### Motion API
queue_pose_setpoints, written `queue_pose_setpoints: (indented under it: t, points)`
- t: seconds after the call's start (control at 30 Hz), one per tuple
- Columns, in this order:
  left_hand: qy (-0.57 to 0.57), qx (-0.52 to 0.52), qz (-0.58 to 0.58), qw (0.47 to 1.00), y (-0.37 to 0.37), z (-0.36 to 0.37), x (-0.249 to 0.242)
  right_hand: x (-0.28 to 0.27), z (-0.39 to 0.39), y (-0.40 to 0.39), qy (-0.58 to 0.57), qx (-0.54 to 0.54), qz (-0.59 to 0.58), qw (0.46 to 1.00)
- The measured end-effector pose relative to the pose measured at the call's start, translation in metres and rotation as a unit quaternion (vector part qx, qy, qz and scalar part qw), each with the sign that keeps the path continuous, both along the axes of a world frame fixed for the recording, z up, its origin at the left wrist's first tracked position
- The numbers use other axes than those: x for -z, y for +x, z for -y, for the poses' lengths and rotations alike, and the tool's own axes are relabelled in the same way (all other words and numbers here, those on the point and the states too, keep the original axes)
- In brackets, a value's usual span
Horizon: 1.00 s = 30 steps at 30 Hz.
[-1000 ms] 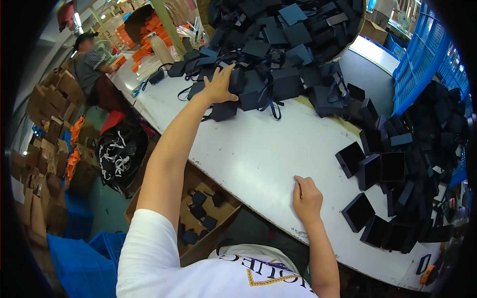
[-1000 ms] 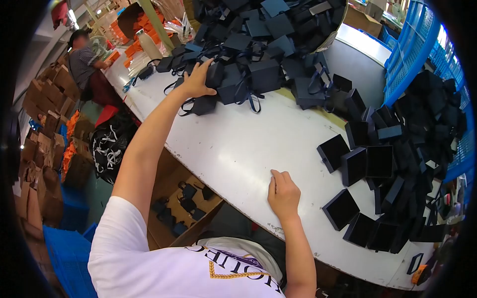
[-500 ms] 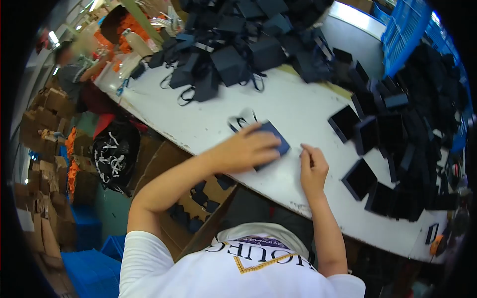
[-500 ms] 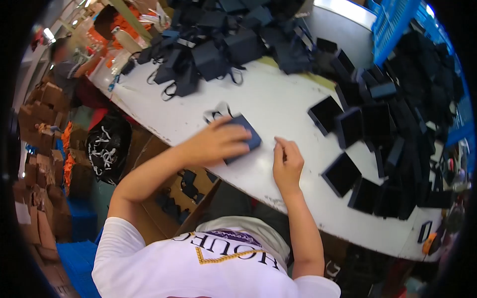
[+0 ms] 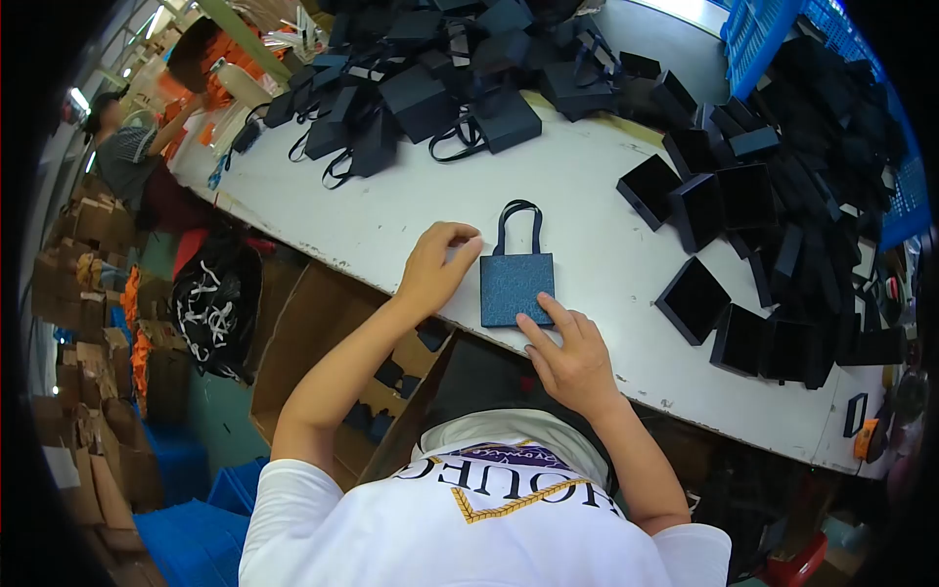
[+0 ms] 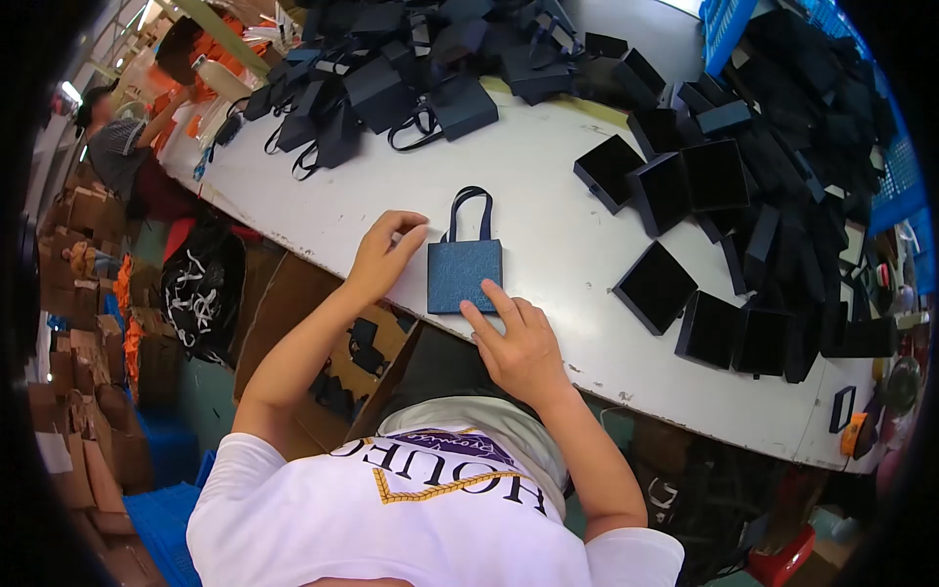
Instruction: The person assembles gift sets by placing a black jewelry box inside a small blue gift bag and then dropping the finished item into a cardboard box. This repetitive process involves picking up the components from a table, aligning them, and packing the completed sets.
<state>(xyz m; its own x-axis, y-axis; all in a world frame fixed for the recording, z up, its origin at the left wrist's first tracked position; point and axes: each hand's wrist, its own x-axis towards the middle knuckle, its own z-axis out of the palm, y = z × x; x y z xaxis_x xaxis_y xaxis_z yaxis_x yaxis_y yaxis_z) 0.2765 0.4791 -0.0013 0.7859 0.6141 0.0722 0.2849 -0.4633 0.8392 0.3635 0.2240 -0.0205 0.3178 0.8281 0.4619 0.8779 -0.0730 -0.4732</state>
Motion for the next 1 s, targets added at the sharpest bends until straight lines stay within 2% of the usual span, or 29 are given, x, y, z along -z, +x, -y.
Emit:
queue_pose_setpoints:
  t: [0.1,0.13,0.23,0.33,0.43,0.53,0.63,0.67,0.77,0.83,0.9,0.97,1.0]
  points:
    - [0.176,0.077,-0.210,0.959,0.022,-0.001,-0.017,-0.002,0.000,0.001,0.004,-0.012,0.010,1.000]
    - [0.173,0.084,-0.233,0.953,0.029,-0.001,-0.017,-0.002,0.001,0.000,0.001,-0.012,0.008,1.000]
    - [0.032,0.103,-0.177,0.978,0.038,-0.011,-0.004,0.001,-0.001,-0.001,0.001,-0.005,0.002,1.000]
    - [-0.103,0.040,0.063,0.992,0.030,0.010,-0.007,0.002,-0.002,-0.001,0.000,0.003,0.003,1.000]
    - [0.172,0.045,0.085,0.980,-0.006,0.043,-0.026,0.002,-0.006,-0.007,0.002,0.016,-0.014,1.000]
    - [0.366,0.044,-0.013,0.930,-0.031,0.086,-0.031,0.000,-0.011,-0.014,0.035,0.019,-0.078,0.996]
    - [0.194,0.002,-0.058,0.979,-0.036,0.098,-0.015,0.001,-0.011,-0.009,0.084,-0.019,-0.206,0.975]
    - [0.213,0.009,-0.072,0.974,-0.035,0.096,-0.014,-0.001,-0.012,0.000,0.112,-0.019,-0.189,0.975]
    - [0.246,0.007,-0.107,0.963,-0.027,0.095,-0.012,-0.007,-0.028,0.050,0.161,0.120,-0.073,0.977]
    - [0.233,0.012,-0.111,0.966,-0.024,0.092,-0.012,-0.020,-0.042,0.095,0.093,0.250,0.062,0.962]
    - [0.226,0.016,-0.106,0.968,-0.025,0.092,-0.012,-0.013,-0.050,0.132,-0.045,0.346,0.104,0.931]
    - [0.228,0.008,-0.093,0.969,-0.028,0.093,-0.014,0.001,-0.050,0.157,-0.166,0.367,0.125,0.907]
    - [0.257,0.005,-0.091,0.962,-0.029,0.089,-0.013,0.000,-0.048,0.159,-0.143,0.345,0.108,0.921]
